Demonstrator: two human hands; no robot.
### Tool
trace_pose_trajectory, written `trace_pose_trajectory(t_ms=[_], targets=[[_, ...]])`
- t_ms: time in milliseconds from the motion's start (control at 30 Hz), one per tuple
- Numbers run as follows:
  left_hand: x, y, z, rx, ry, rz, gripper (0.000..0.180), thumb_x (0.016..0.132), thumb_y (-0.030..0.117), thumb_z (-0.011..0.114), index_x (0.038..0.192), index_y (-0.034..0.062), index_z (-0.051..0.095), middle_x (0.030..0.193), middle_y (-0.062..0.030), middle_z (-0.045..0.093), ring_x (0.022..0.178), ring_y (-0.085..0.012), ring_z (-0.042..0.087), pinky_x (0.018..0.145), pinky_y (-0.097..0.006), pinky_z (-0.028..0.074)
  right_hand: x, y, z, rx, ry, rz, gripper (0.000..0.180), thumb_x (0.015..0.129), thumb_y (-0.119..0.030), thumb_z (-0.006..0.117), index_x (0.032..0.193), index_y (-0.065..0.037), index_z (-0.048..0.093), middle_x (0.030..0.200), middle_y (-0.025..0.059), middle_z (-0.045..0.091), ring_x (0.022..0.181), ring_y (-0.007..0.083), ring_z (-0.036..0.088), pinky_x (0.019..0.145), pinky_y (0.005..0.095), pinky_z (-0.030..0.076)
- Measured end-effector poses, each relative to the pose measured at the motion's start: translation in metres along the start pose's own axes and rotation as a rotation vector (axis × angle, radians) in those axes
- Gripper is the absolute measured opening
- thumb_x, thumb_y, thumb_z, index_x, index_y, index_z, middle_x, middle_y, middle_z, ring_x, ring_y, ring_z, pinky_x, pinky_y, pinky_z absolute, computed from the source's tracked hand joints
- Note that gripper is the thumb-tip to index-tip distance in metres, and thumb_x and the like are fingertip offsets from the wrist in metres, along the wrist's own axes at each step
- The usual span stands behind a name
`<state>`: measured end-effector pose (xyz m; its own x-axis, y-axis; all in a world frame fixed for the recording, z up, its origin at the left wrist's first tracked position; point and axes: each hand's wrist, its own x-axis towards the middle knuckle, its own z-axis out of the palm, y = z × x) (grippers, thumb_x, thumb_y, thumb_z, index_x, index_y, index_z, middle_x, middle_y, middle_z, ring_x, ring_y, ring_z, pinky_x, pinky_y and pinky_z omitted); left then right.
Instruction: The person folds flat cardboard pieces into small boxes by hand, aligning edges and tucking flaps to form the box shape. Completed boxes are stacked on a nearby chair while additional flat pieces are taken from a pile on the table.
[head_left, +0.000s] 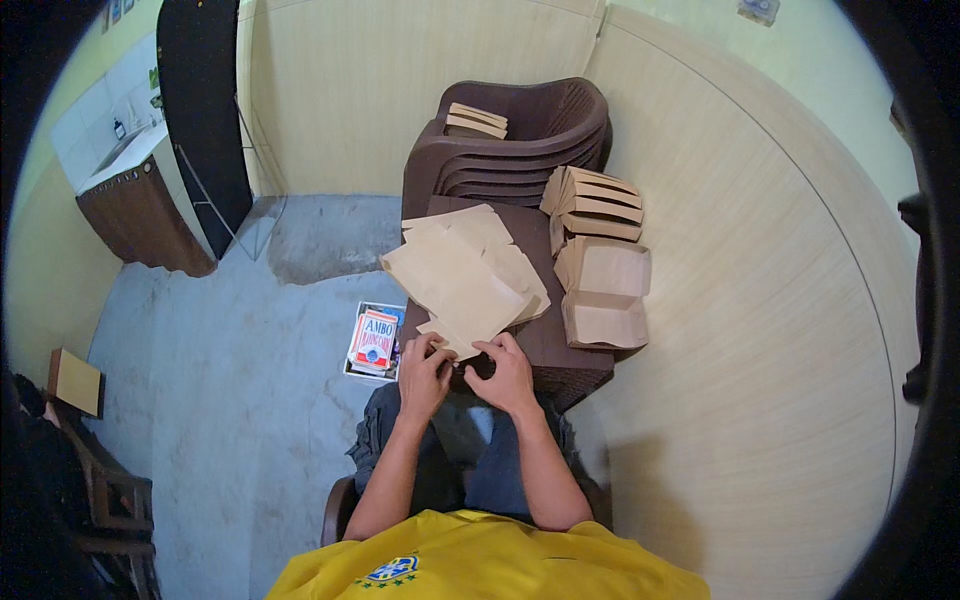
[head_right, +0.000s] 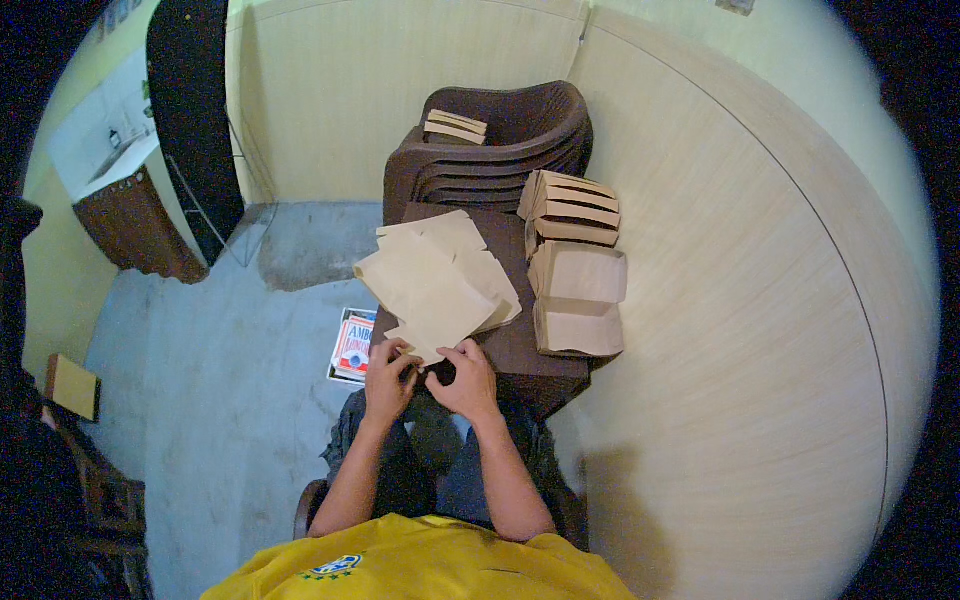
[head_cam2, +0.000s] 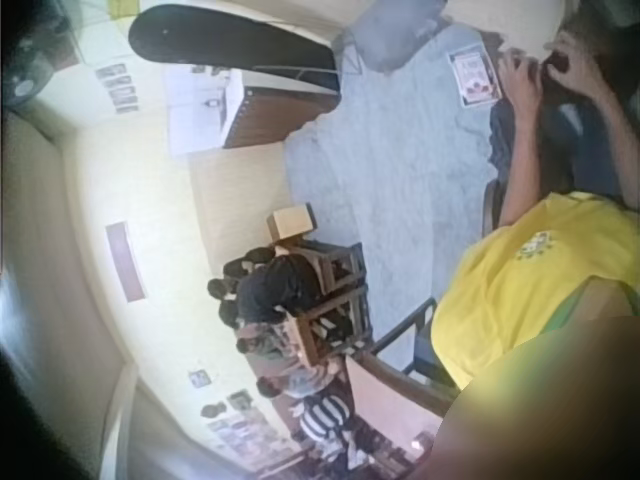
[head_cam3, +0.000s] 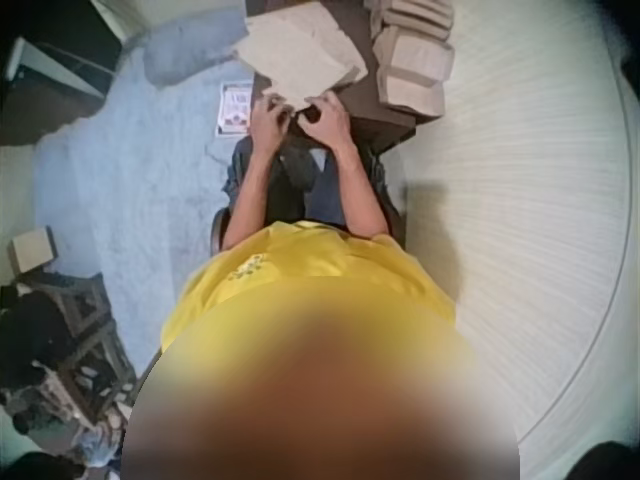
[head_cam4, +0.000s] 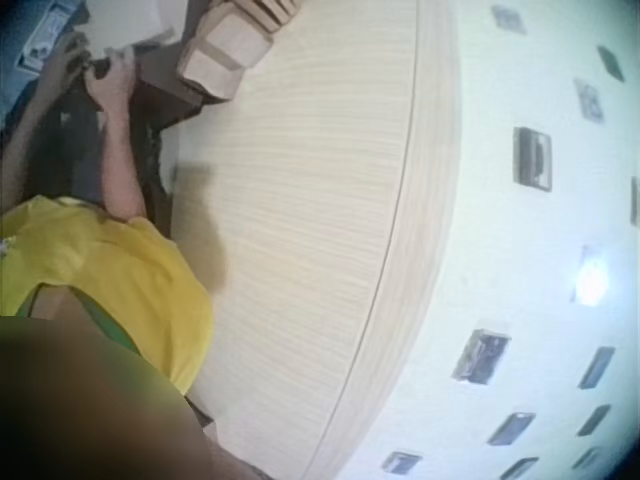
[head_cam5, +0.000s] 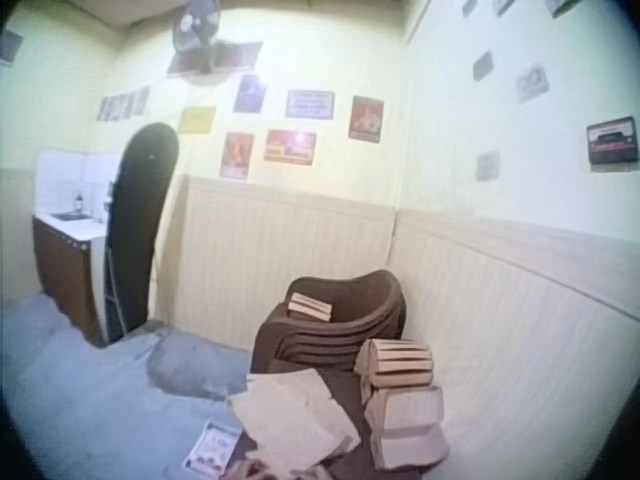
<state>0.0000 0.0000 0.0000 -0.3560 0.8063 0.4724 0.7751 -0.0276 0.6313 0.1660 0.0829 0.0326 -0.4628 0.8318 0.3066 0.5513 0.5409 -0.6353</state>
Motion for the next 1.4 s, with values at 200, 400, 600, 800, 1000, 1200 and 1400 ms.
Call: trace_pose_trajectory(t_ms=[200,400,600,800,1000,1200,1400], targets=[[-0.028,0.016,0.035,-0.499,0.17,-0.538,0.012,0.093,0.001,0.076,0.103,0.0039,0.081,0.101,-0.0087,0.067,0.084,-0.0156,0.068,0.075,-0.027,0.055,-0.011,-0.007,-0.014,-0.199,-0.046,-0.084,0.025,0.087,-0.023,0.083,0.108,-0.009,0.082,0.103,0.0116,0.064,0.105,0.0321,0.065,0.085,0.0464,0.055],[-0.01,0.012,0.033,-0.889,0.236,-0.533,0.036,0.099,-0.001,0.07,0.134,-0.0002,0.064,0.109,-0.0107,0.072,0.087,-0.0144,0.068,0.08,-0.027,0.057,0.018,-0.011,0.002,0.051,-0.01,-0.045,0.024,0.087,-0.016,0.084,0.108,-0.006,0.079,0.095,0.0109,0.076,0.098,0.0328,0.07,0.089,0.0453,0.054],[0.01,0.022,0.038,-1.286,0.223,-0.912,0.056,0.099,-0.004,0.07,0.144,0.0034,0.038,0.103,-0.0131,0.073,0.087,-0.0152,0.067,0.076,-0.03,0.056,0.026,-0.015,-0.005,0.082,-0.027,-0.038,0.024,0.088,-0.013,0.083,0.11,-0.005,0.078,0.095,0.0114,0.078,0.098,0.0324,0.071,0.09,0.0451,0.055],[0.012,0.02,0.039,-1.243,0.166,-0.873,0.049,0.096,-0.003,0.072,0.138,-0.0018,0.046,0.097,-0.0103,0.073,0.082,-0.0149,0.066,0.074,-0.029,0.055,0.019,-0.008,-0.006,0.106,-0.054,-0.02,0.026,0.087,-0.01,0.083,0.111,-0.004,0.077,0.096,0.0116,0.078,0.098,0.0314,0.071,0.091,0.0437,0.055],[0.012,0.017,0.039,-1.115,0.088,-0.892,0.044,0.094,0.0,0.073,0.133,-0.0018,0.052,0.096,-0.0084,0.072,0.081,-0.0126,0.065,0.071,-0.027,0.052,0.017,-0.001,0.0,0.117,-0.046,-0.062,0.031,0.084,-0.006,0.083,0.114,-0.003,0.075,0.096,0.0108,0.076,0.098,0.0315,0.069,0.092,0.0436,0.054],[0.015,0.014,0.039,-1.172,0.072,-0.912,0.045,0.092,0.0,0.073,0.132,-0.0028,0.052,0.095,-0.0081,0.072,0.082,-0.0128,0.065,0.072,-0.026,0.051,0.016,0.0,0.002,0.113,-0.058,-0.042,0.031,0.084,-0.004,0.082,0.114,-0.003,0.074,0.099,0.0111,0.075,0.102,0.0325,0.066,0.096,0.0432,0.053],[0.014,0.017,0.041,-1.09,0.112,-0.846,0.043,0.092,-0.004,0.073,0.13,-0.0034,0.054,0.098,-0.0093,0.073,0.085,-0.0143,0.069,0.075,-0.028,0.056,0.015,-0.002,0.0,0.108,-0.062,-0.073,0.035,0.083,-0.004,0.082,0.117,-0.003,0.073,0.099,0.0112,0.074,0.105,0.0336,0.066,0.097,0.0444,0.052]])
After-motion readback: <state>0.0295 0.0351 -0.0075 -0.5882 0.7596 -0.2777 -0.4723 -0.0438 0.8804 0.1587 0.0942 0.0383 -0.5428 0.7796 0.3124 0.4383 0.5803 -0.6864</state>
